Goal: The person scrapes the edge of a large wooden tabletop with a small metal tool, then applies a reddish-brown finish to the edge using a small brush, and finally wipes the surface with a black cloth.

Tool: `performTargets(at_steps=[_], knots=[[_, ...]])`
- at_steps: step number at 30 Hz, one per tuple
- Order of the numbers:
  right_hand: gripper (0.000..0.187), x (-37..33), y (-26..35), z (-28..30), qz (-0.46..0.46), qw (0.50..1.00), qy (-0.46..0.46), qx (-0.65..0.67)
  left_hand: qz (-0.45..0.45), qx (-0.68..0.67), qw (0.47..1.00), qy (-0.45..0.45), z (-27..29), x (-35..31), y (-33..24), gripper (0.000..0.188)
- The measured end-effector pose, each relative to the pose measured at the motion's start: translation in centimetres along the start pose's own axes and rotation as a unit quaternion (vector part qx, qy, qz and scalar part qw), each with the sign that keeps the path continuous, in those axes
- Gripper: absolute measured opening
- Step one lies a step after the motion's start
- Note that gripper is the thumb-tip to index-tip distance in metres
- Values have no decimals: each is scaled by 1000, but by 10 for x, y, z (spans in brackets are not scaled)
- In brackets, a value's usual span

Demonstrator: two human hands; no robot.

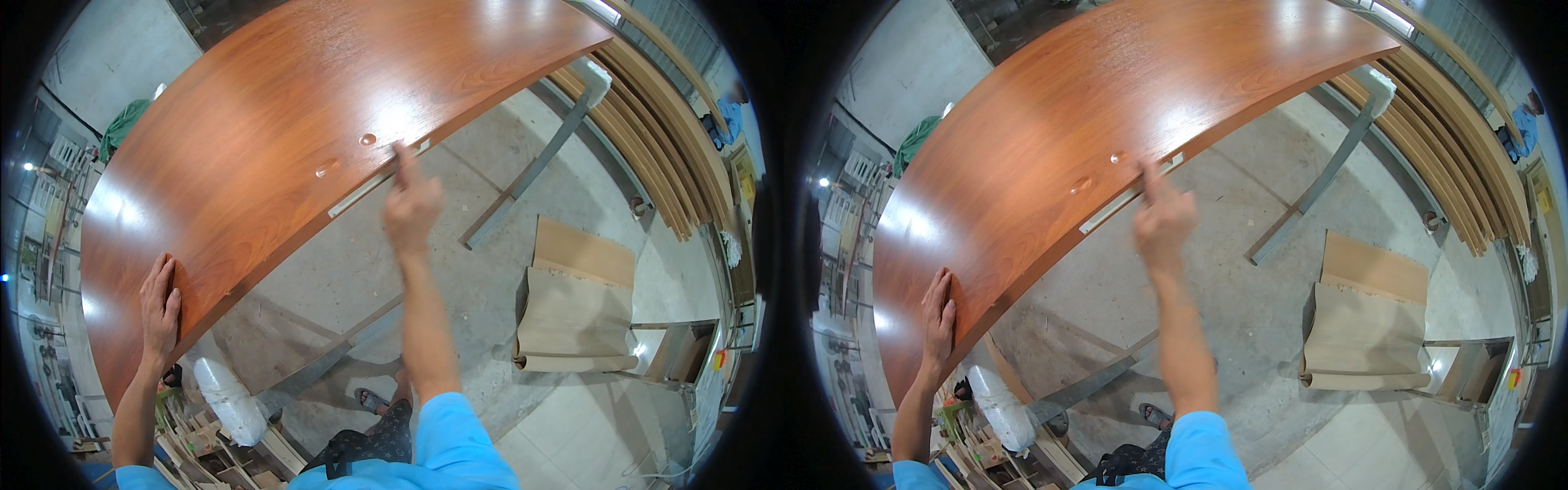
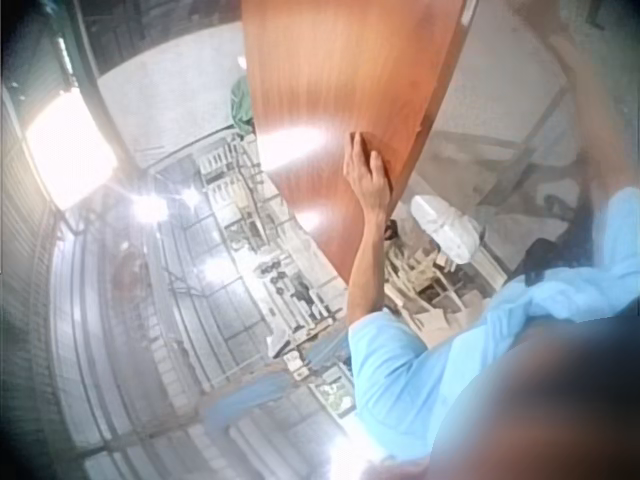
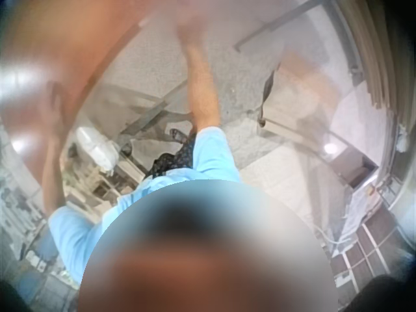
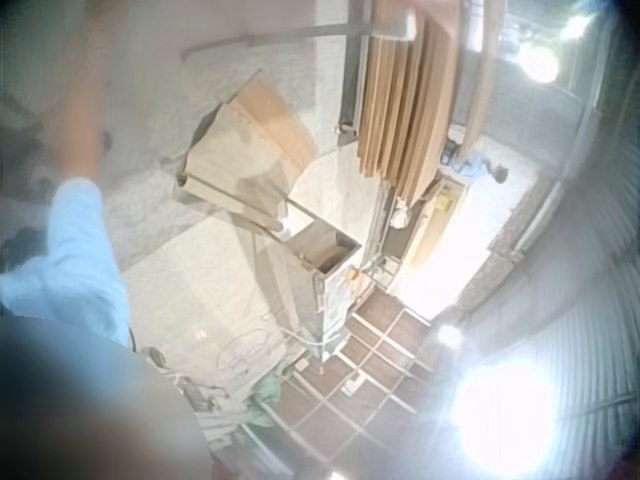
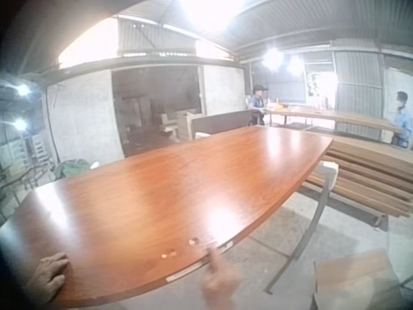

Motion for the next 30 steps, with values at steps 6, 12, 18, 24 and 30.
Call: performTargets(at_steps=[6, 12, 18, 24, 30], knots=[[28, 94, -84, 23, -78, 990, -57, -105, -1, 1, 1000, -11, 2, 2, -6, 51], [23, 47, -21, 11, 24, 982, -35, -185, 5, -14, 998, -54, 4, -3, -1, 46], [28, -27, 113, -4, -31, 998, 54, -15, 39, -85, 984, -151, 5, -37, 8, 32], [29, -122, 240, -15, 52, 991, 109, 62, 53, -154, 967, -194, 20, -159, 50, 28], [32, -168, 318, 4, 97, 970, 188, 123, 150, -86, 953, -250, 55, -291, 204, 29]])
Point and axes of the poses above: each hand's wrist, its own x-axis towards the middle knuckle, its own z-axis out of the back of the hand, y = z × x, the point moved 2 cm from there along x, towards the middle knuckle, and after that the axes turned 4 degrees about x, right-handed, at the moved point
